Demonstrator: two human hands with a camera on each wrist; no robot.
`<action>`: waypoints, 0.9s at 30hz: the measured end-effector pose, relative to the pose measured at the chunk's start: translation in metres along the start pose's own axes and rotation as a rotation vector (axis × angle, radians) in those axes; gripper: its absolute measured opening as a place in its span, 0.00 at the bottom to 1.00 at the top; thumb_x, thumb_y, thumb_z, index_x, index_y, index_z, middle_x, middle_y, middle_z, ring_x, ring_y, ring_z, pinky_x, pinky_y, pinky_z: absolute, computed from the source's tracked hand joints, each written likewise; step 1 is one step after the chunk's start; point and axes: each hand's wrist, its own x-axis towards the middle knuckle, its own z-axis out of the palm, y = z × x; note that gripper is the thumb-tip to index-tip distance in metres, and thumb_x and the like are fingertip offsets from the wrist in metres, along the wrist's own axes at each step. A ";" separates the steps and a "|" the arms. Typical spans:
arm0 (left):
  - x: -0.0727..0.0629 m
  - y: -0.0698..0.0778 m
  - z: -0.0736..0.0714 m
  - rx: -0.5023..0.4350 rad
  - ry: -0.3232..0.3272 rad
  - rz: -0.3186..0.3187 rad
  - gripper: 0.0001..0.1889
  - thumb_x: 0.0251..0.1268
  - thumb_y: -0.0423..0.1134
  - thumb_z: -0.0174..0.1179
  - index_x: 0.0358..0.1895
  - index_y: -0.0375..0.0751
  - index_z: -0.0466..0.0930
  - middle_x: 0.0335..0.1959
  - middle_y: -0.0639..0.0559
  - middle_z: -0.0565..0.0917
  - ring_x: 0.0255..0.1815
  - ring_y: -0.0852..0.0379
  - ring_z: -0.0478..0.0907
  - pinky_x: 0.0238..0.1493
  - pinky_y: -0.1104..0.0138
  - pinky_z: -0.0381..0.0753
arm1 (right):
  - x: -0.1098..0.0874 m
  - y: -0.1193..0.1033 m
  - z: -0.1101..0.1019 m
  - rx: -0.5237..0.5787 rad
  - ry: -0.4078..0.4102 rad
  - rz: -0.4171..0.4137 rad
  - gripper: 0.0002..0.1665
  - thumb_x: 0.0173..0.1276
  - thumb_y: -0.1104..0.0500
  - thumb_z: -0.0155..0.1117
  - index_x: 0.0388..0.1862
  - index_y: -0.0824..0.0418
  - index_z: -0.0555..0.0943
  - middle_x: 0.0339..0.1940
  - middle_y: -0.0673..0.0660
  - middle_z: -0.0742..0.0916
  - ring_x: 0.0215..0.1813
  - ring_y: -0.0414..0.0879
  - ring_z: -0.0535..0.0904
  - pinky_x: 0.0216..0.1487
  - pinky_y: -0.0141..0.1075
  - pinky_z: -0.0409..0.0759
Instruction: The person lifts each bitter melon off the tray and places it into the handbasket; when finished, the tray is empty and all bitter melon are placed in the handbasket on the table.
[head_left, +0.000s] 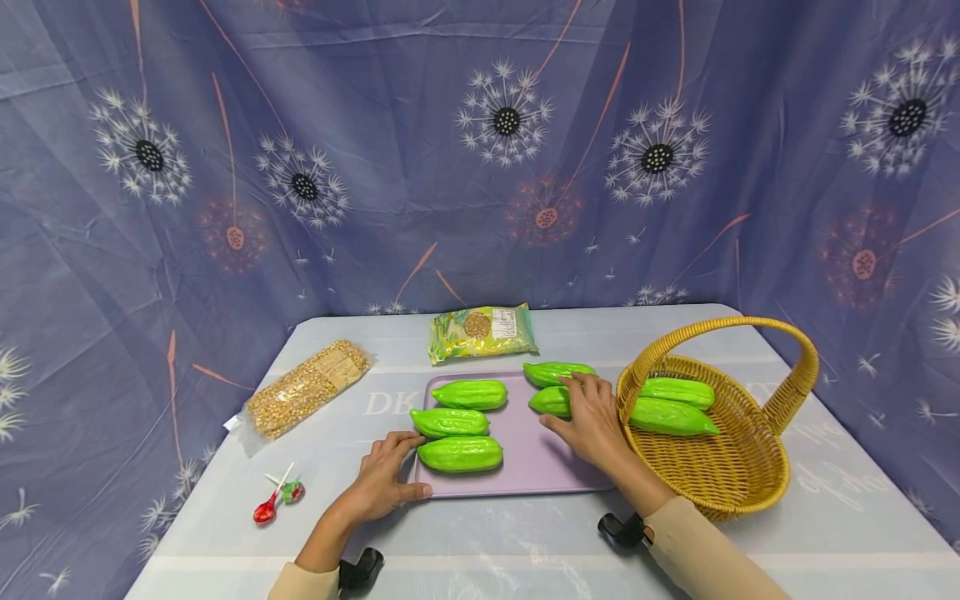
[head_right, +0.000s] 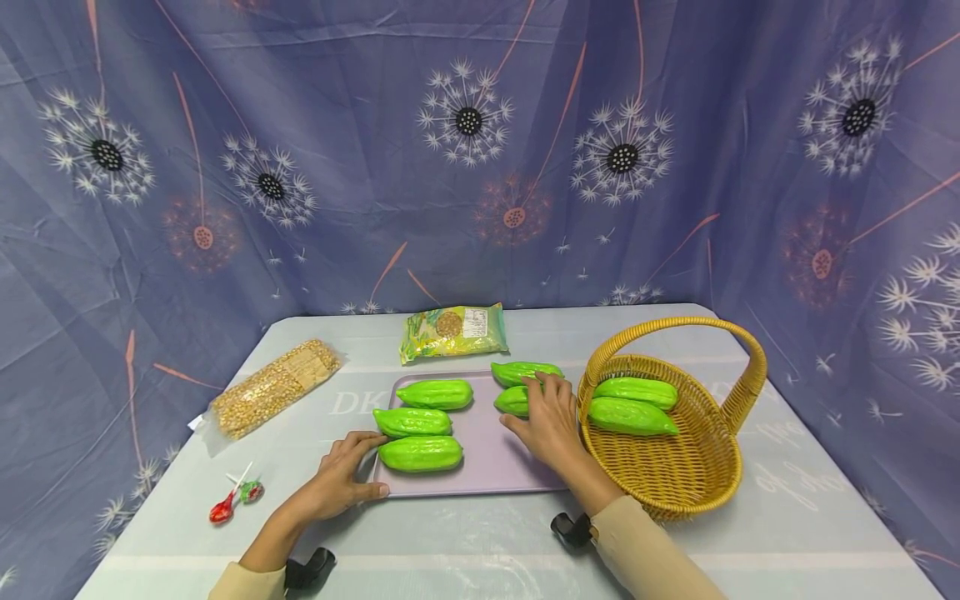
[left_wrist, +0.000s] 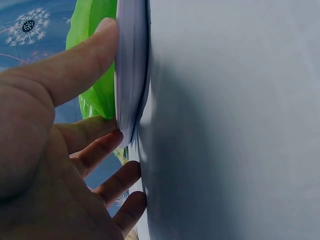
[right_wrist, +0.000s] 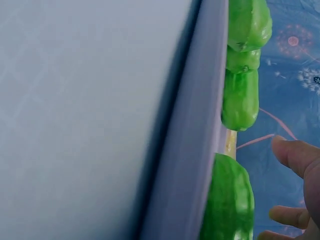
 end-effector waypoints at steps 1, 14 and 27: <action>0.000 0.000 0.000 -0.002 0.000 -0.001 0.37 0.45 0.47 0.72 0.62 0.43 0.71 0.61 0.47 0.69 0.59 0.46 0.62 0.55 0.49 0.57 | 0.000 0.001 0.001 -0.002 0.000 0.007 0.43 0.51 0.43 0.72 0.62 0.63 0.71 0.63 0.68 0.70 0.63 0.66 0.60 0.61 0.57 0.59; 0.000 0.000 -0.001 -0.001 -0.010 -0.001 0.37 0.45 0.49 0.72 0.62 0.43 0.71 0.62 0.47 0.69 0.60 0.46 0.62 0.56 0.49 0.57 | 0.002 0.006 0.011 -0.057 -0.004 0.024 0.43 0.51 0.43 0.72 0.62 0.63 0.71 0.63 0.68 0.71 0.63 0.67 0.61 0.61 0.57 0.58; 0.000 0.000 -0.001 0.008 -0.009 -0.003 0.37 0.46 0.49 0.72 0.62 0.43 0.70 0.62 0.47 0.69 0.60 0.45 0.62 0.56 0.48 0.57 | -0.003 0.003 0.010 -0.088 -0.039 0.005 0.40 0.50 0.45 0.73 0.60 0.61 0.74 0.57 0.65 0.75 0.59 0.64 0.65 0.55 0.55 0.62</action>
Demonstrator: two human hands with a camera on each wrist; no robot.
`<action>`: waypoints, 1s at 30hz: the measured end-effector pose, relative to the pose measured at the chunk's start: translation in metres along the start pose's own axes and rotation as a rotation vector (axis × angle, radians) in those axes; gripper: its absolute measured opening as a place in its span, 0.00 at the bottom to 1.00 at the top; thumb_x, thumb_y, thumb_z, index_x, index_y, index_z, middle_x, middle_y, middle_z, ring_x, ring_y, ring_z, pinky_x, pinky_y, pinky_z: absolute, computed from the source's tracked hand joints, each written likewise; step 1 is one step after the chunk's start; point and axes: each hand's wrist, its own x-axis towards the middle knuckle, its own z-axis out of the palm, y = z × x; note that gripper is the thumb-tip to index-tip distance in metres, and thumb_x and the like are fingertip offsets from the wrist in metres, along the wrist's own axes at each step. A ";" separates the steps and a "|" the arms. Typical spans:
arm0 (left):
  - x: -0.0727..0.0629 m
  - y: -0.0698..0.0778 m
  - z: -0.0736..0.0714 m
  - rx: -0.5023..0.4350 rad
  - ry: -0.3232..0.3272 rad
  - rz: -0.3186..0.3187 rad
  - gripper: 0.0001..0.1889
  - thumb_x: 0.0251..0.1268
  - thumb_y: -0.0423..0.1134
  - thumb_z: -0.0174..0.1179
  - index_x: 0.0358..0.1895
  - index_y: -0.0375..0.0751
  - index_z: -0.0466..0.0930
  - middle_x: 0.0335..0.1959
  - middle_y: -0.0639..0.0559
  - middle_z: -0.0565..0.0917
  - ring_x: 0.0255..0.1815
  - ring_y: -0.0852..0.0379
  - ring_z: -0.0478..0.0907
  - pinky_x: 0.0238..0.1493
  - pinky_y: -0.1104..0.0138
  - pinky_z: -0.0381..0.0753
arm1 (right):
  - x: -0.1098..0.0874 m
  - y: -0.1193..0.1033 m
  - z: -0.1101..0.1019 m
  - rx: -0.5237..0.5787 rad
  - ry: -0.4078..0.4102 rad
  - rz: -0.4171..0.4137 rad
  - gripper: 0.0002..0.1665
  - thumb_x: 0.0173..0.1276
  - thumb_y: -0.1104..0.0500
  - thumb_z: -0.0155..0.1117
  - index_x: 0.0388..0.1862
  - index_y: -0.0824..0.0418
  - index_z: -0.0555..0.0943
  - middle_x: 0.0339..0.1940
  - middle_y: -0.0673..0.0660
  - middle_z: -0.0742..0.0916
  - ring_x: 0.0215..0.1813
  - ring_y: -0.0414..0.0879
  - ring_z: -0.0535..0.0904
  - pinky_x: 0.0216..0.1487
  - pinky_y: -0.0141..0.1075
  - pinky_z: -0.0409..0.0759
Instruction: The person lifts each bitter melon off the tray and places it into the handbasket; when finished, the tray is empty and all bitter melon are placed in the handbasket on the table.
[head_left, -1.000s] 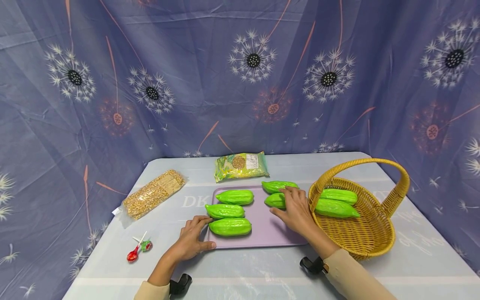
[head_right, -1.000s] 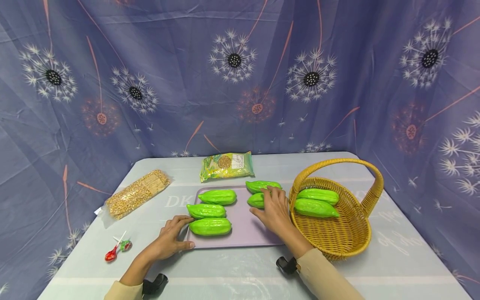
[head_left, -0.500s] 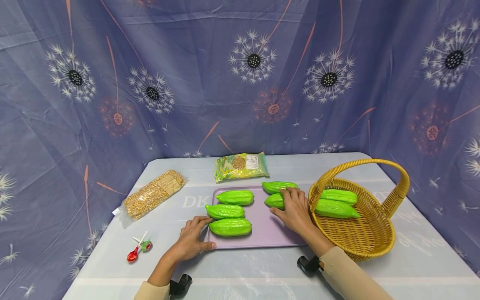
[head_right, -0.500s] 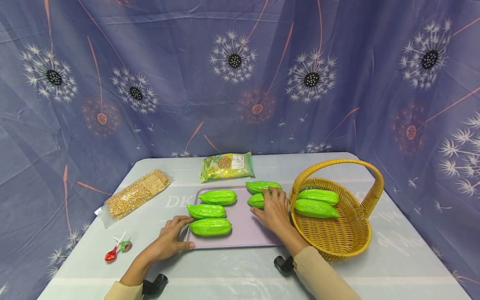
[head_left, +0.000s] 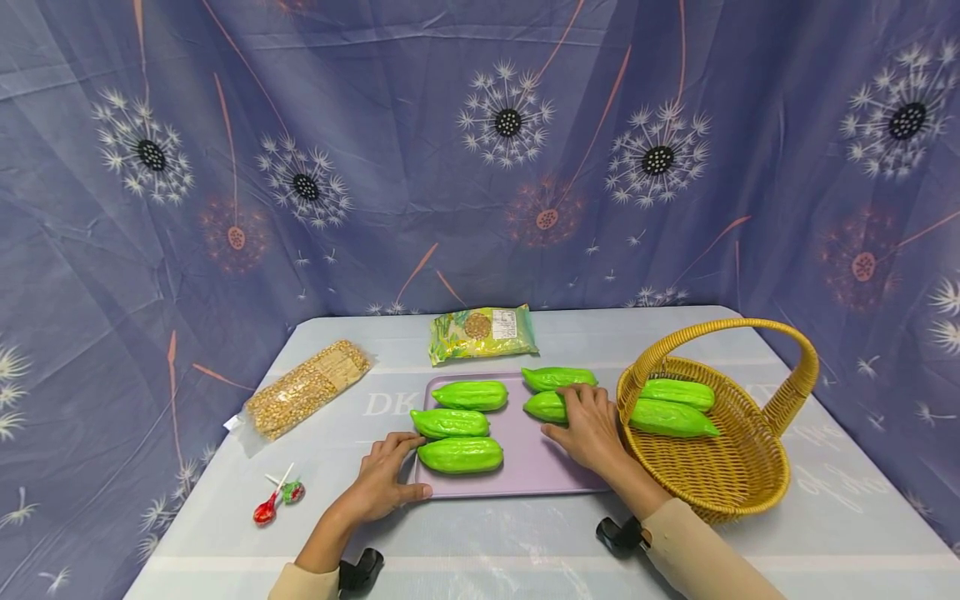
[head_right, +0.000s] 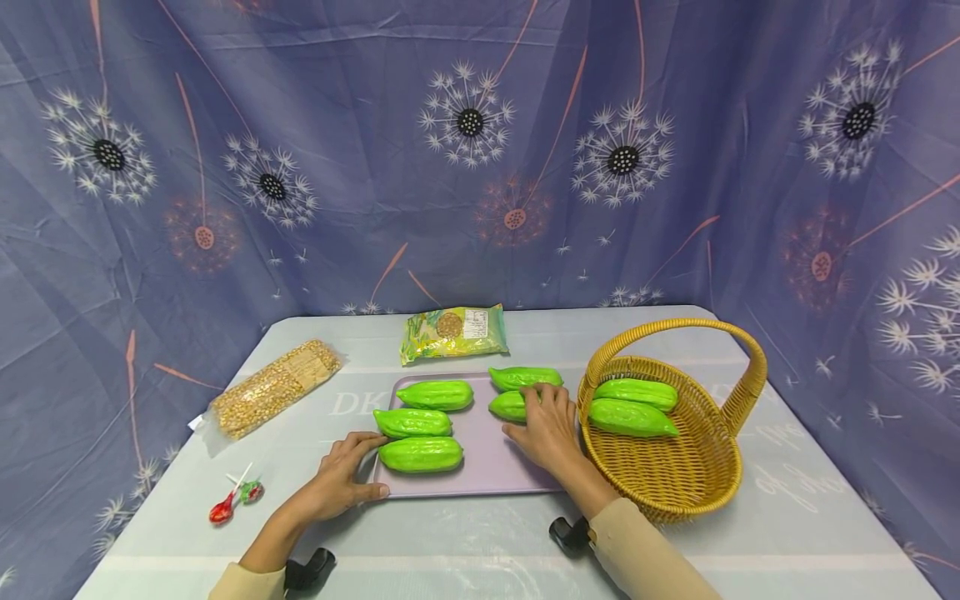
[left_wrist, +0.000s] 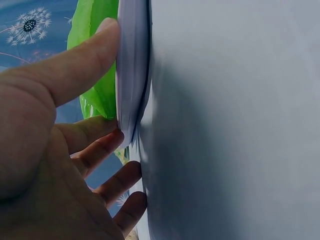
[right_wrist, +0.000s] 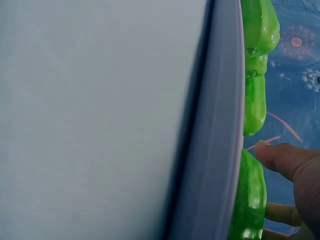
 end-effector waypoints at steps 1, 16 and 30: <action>0.000 0.000 0.000 0.001 0.000 0.001 0.37 0.46 0.49 0.72 0.62 0.43 0.70 0.62 0.47 0.69 0.60 0.45 0.62 0.56 0.49 0.57 | -0.001 0.000 0.000 -0.004 0.005 -0.008 0.39 0.50 0.45 0.73 0.59 0.61 0.74 0.56 0.65 0.75 0.58 0.64 0.65 0.54 0.55 0.62; -0.001 0.001 -0.001 -0.012 -0.001 0.004 0.37 0.45 0.49 0.72 0.62 0.44 0.71 0.62 0.48 0.68 0.61 0.45 0.61 0.56 0.48 0.56 | -0.017 -0.008 -0.002 0.014 0.012 -0.099 0.33 0.49 0.47 0.75 0.54 0.57 0.78 0.51 0.60 0.77 0.53 0.60 0.67 0.51 0.51 0.61; 0.001 -0.001 0.000 -0.004 -0.003 -0.001 0.37 0.46 0.49 0.72 0.63 0.44 0.70 0.62 0.47 0.69 0.61 0.45 0.61 0.57 0.49 0.56 | -0.028 -0.005 -0.005 -0.006 0.001 -0.139 0.33 0.48 0.47 0.75 0.53 0.55 0.78 0.45 0.56 0.78 0.46 0.53 0.68 0.45 0.46 0.63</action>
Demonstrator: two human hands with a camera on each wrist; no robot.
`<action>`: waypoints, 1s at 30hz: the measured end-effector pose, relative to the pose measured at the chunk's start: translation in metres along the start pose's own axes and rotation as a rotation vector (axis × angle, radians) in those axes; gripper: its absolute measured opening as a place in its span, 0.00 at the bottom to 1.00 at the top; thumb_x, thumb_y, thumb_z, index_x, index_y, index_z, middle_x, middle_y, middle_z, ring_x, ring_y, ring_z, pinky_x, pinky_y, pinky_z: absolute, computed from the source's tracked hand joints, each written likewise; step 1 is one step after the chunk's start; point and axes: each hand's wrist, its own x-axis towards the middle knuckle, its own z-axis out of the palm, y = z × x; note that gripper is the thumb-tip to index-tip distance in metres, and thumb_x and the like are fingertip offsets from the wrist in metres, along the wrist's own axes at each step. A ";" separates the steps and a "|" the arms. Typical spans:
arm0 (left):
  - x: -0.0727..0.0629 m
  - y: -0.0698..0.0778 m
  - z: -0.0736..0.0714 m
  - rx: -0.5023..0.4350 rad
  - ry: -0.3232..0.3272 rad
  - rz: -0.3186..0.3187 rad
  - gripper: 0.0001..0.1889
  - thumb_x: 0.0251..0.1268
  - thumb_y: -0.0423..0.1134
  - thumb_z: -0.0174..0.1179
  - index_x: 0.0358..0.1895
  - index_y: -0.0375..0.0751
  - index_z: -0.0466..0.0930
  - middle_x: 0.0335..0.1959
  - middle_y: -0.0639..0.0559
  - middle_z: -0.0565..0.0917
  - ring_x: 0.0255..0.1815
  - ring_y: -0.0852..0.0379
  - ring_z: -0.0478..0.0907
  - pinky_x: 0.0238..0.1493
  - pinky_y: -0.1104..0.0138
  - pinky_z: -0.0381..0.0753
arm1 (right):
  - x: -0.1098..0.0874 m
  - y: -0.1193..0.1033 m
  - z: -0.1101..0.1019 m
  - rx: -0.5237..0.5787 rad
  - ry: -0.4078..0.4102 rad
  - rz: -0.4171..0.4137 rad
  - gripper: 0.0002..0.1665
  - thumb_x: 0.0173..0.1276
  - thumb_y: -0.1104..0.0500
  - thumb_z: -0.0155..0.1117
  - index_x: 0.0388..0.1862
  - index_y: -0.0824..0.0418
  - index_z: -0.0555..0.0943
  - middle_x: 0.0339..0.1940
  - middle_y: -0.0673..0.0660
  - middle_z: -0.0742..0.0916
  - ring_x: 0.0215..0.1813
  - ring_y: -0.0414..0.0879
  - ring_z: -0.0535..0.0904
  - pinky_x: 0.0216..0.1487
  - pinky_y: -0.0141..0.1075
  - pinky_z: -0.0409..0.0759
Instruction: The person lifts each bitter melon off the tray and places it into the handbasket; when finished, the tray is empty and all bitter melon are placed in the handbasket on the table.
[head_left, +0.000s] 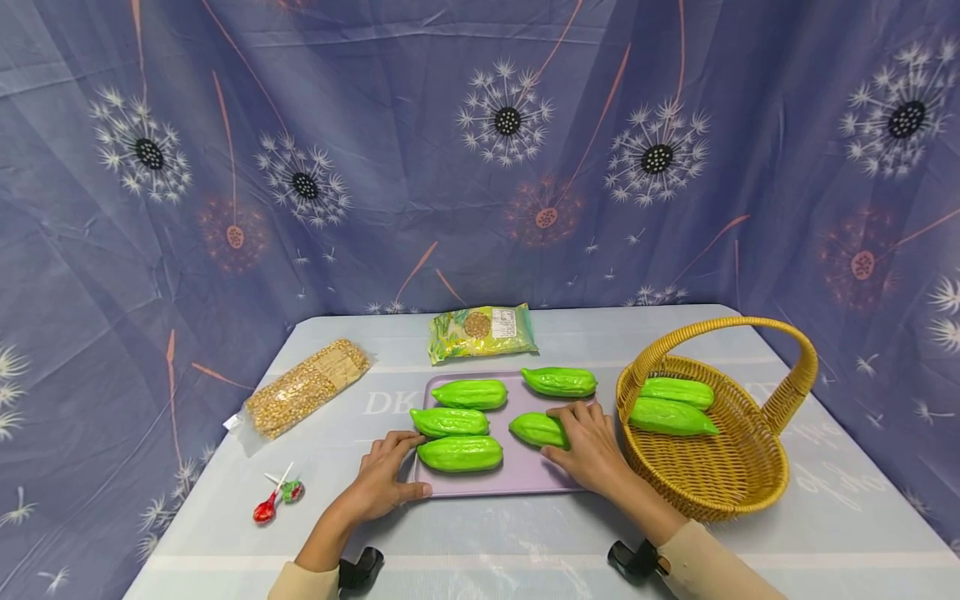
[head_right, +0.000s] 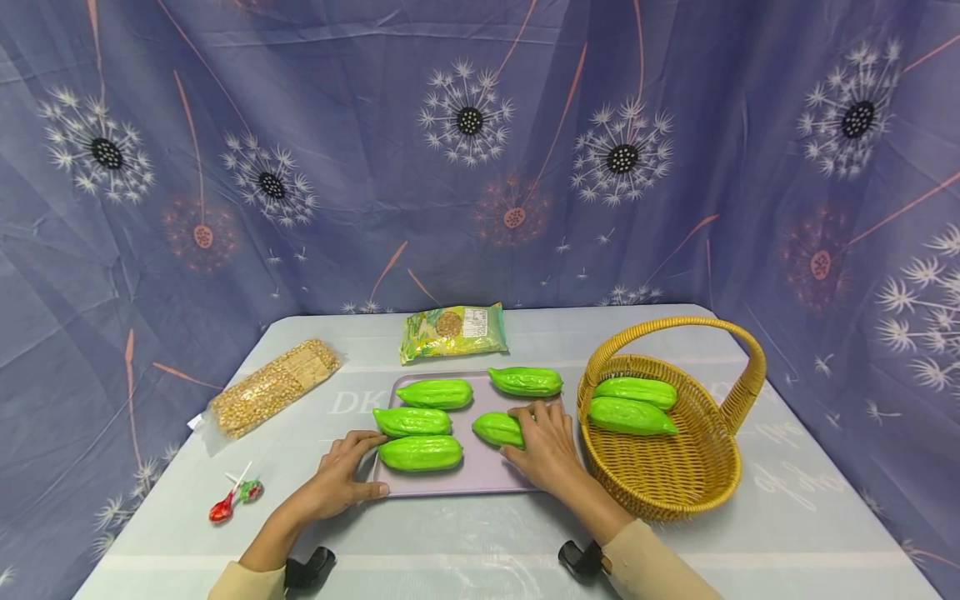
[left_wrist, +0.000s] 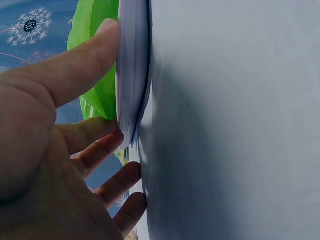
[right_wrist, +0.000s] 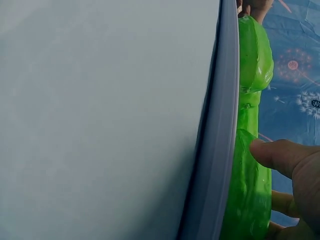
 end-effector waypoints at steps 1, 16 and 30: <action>0.000 0.000 0.000 0.001 0.000 0.000 0.37 0.46 0.49 0.72 0.63 0.44 0.70 0.62 0.47 0.69 0.61 0.45 0.61 0.57 0.49 0.56 | 0.000 0.000 0.000 0.000 -0.003 -0.001 0.33 0.48 0.47 0.75 0.53 0.55 0.78 0.45 0.55 0.78 0.46 0.53 0.68 0.45 0.45 0.63; 0.000 0.000 0.001 -0.006 0.006 0.002 0.37 0.46 0.49 0.72 0.63 0.45 0.70 0.62 0.48 0.69 0.61 0.45 0.62 0.56 0.49 0.57 | -0.002 0.001 0.001 0.018 -0.057 -0.010 0.32 0.47 0.47 0.74 0.52 0.55 0.79 0.42 0.53 0.80 0.44 0.50 0.68 0.43 0.41 0.63; 0.000 0.000 0.001 -0.011 0.003 -0.001 0.37 0.46 0.48 0.72 0.63 0.44 0.70 0.62 0.48 0.69 0.61 0.45 0.61 0.56 0.49 0.56 | -0.007 0.000 0.000 0.028 -0.136 -0.028 0.33 0.48 0.48 0.74 0.54 0.57 0.79 0.39 0.51 0.78 0.41 0.45 0.66 0.44 0.39 0.62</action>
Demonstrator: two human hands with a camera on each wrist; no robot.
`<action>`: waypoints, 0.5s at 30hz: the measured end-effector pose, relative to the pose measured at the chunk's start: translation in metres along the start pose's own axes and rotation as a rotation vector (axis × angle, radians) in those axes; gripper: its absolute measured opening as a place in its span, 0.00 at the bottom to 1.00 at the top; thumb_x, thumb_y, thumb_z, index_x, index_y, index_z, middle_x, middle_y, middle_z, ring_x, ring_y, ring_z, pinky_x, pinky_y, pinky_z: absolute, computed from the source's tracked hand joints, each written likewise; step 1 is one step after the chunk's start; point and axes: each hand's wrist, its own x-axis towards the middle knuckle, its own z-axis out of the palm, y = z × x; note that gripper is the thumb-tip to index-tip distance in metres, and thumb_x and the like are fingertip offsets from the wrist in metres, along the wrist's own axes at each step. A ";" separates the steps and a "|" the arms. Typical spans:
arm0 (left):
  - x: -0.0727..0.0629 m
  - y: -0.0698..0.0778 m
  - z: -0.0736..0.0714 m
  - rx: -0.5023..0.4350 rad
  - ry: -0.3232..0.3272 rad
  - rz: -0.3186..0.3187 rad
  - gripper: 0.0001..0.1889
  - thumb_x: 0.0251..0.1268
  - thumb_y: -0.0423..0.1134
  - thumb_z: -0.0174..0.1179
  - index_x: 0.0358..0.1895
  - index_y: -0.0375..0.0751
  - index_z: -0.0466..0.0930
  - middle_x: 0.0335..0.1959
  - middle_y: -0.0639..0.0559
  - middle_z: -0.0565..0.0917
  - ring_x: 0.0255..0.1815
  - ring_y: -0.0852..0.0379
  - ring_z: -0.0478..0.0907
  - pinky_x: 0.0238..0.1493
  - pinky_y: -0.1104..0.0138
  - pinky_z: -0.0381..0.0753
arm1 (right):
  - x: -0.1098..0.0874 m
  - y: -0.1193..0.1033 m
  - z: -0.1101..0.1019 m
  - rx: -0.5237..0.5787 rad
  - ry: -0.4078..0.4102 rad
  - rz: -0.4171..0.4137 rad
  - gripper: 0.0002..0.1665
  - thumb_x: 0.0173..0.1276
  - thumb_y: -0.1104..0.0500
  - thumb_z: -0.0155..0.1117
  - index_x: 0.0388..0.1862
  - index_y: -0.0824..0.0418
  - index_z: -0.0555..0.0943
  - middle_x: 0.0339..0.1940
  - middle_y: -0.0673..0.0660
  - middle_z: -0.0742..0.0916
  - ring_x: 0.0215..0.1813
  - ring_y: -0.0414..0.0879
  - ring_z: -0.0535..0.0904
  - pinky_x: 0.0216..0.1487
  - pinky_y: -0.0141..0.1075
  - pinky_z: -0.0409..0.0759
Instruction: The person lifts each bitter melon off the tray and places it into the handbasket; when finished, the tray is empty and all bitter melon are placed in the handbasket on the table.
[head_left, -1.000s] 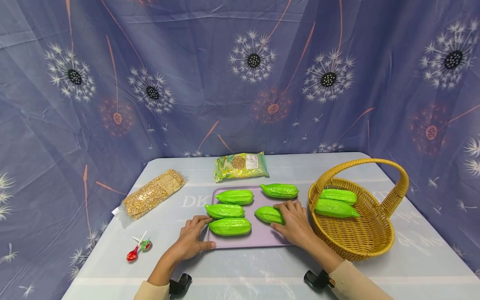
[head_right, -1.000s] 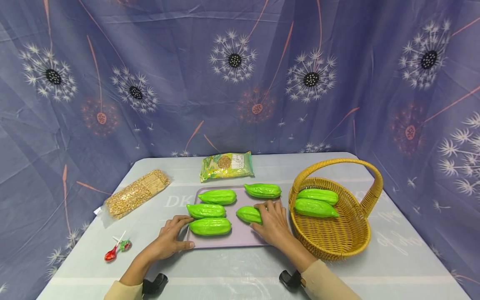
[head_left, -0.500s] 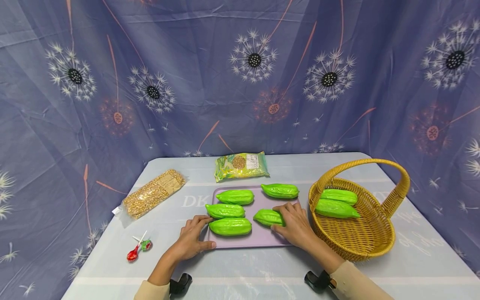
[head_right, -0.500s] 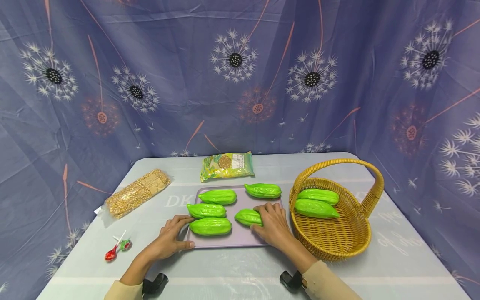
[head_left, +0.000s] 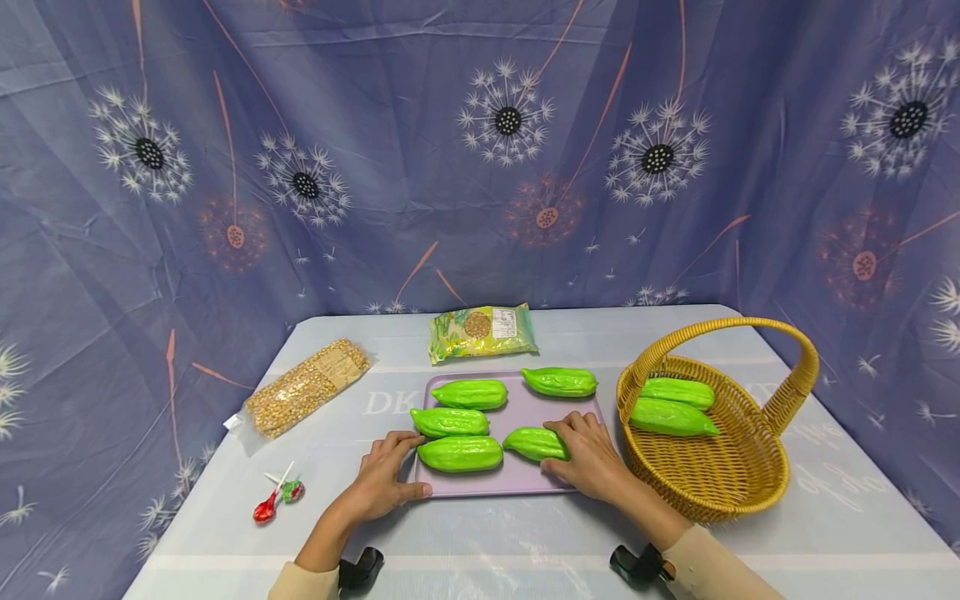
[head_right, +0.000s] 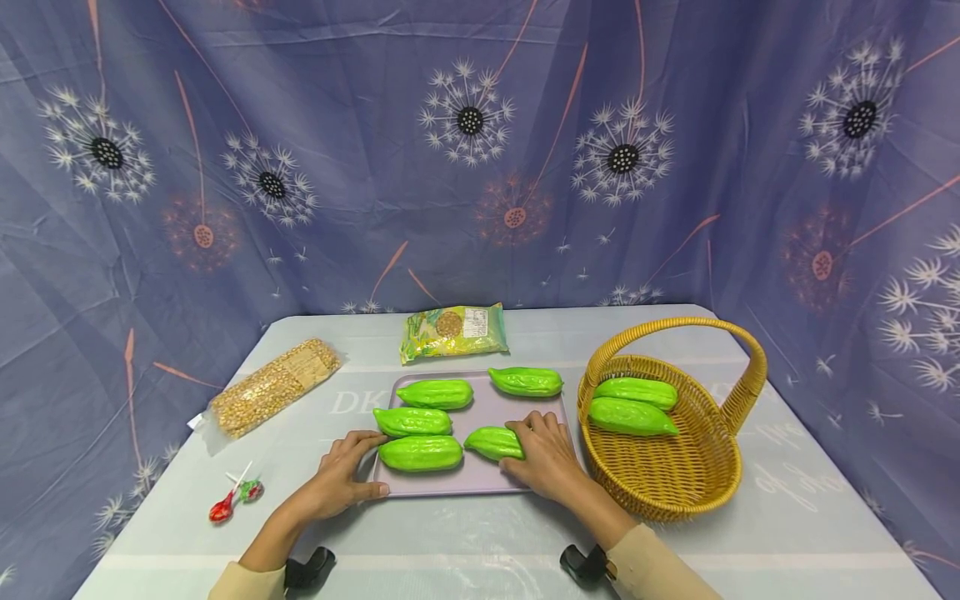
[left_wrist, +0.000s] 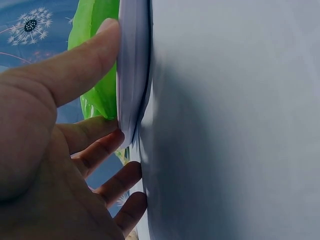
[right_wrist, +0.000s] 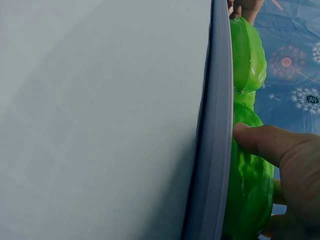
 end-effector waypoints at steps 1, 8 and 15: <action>0.000 0.000 0.000 -0.002 0.000 0.000 0.37 0.46 0.48 0.72 0.63 0.44 0.70 0.62 0.48 0.69 0.61 0.45 0.61 0.56 0.49 0.56 | 0.000 0.000 0.000 0.003 0.001 0.001 0.33 0.48 0.48 0.74 0.54 0.57 0.79 0.39 0.51 0.78 0.41 0.45 0.66 0.44 0.39 0.62; 0.000 -0.001 0.001 -0.006 0.007 -0.001 0.36 0.46 0.46 0.72 0.63 0.44 0.70 0.62 0.48 0.69 0.61 0.46 0.62 0.56 0.50 0.56 | -0.002 -0.001 -0.003 0.044 0.042 -0.005 0.33 0.48 0.49 0.74 0.54 0.56 0.78 0.41 0.51 0.80 0.41 0.44 0.66 0.46 0.39 0.63; -0.001 -0.001 0.001 -0.004 0.014 0.015 0.36 0.46 0.47 0.72 0.62 0.42 0.71 0.61 0.47 0.69 0.60 0.45 0.62 0.56 0.49 0.56 | -0.005 -0.006 -0.011 0.053 0.094 -0.033 0.33 0.48 0.50 0.75 0.54 0.57 0.78 0.42 0.51 0.82 0.42 0.42 0.68 0.47 0.40 0.65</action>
